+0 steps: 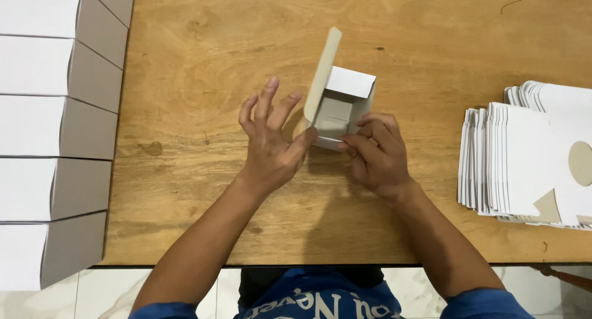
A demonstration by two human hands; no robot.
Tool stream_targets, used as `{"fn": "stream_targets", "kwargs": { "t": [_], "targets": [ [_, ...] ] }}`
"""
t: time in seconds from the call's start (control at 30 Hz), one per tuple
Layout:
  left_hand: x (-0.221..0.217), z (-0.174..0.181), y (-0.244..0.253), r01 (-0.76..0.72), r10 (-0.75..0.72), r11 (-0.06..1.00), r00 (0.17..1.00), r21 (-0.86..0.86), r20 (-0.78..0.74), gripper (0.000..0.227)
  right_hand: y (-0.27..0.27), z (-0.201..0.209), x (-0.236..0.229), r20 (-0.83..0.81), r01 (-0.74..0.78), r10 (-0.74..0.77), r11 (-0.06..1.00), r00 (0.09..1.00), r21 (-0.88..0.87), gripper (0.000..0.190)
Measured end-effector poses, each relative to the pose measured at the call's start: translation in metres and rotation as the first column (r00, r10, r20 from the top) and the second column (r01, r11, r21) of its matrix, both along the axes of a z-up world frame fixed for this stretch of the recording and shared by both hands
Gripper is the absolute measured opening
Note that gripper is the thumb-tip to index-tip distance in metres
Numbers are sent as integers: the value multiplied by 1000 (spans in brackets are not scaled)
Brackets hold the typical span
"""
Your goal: The person folds flat white cardboard sheets into small boxes by hand, tucking flaps to form the structure. Completed boxes are stacked in a grid on the table.
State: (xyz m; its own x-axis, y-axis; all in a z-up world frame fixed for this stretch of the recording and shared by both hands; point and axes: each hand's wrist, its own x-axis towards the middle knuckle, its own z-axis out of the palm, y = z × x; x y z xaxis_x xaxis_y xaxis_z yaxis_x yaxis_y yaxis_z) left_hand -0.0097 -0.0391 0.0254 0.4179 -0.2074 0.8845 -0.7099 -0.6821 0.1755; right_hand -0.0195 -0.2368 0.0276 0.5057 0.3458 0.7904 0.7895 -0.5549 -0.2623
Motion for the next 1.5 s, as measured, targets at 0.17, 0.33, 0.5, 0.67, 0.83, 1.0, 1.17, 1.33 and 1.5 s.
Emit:
{"fn": "stream_targets", "kwargs": {
  "t": [0.17, 0.33, 0.5, 0.67, 0.83, 1.0, 1.17, 1.33, 1.5],
  "targets": [
    [3, -15, 2, 43, -43, 999, 999, -19, -3, 9, 0, 8, 1, -14, -1, 0, 999, 1000, -43, 20],
    [3, -20, 1, 118, -120, 992, 991, -36, -65, 5, 3, 2, 4, 32, 23, -23, 1000, 999, -8, 24],
    [-1, -12, 0, 162, -167, 986, 961, -44, -218, 58, 10, 10, 1, -3, -1, 1, 1000, 1000, 18, 13],
    [2, -11, 6, 173, -176, 984, 950, -37, -258, 79, 12, 11, 0, -21, -44, 46, 997, 999, 56, 15],
    [2, -15, 5, 121, -125, 992, 945, -30, -301, 101, 13, 11, 2, -7, -167, 168, 982, 986, 85, 14],
    [3, -25, 10, 136, -143, 990, 905, -47, -400, 83, 1, 10, 4, 110, -153, 146, 986, 983, 58, 21],
    [2, -33, 9, 225, -229, 972, 845, -67, -484, 76, -14, 12, 17, 93, -18, 20, 999, 995, -27, 38],
    [-1, -9, 12, 308, -269, 951, 786, -24, -556, 73, -15, 25, 11, -175, -35, 19, 996, 984, -88, 55],
    [-5, 14, 19, 340, -194, 935, 720, 95, -667, 75, -13, 24, 9, -212, -12, -13, 993, 977, -116, 67]
  ]
}}
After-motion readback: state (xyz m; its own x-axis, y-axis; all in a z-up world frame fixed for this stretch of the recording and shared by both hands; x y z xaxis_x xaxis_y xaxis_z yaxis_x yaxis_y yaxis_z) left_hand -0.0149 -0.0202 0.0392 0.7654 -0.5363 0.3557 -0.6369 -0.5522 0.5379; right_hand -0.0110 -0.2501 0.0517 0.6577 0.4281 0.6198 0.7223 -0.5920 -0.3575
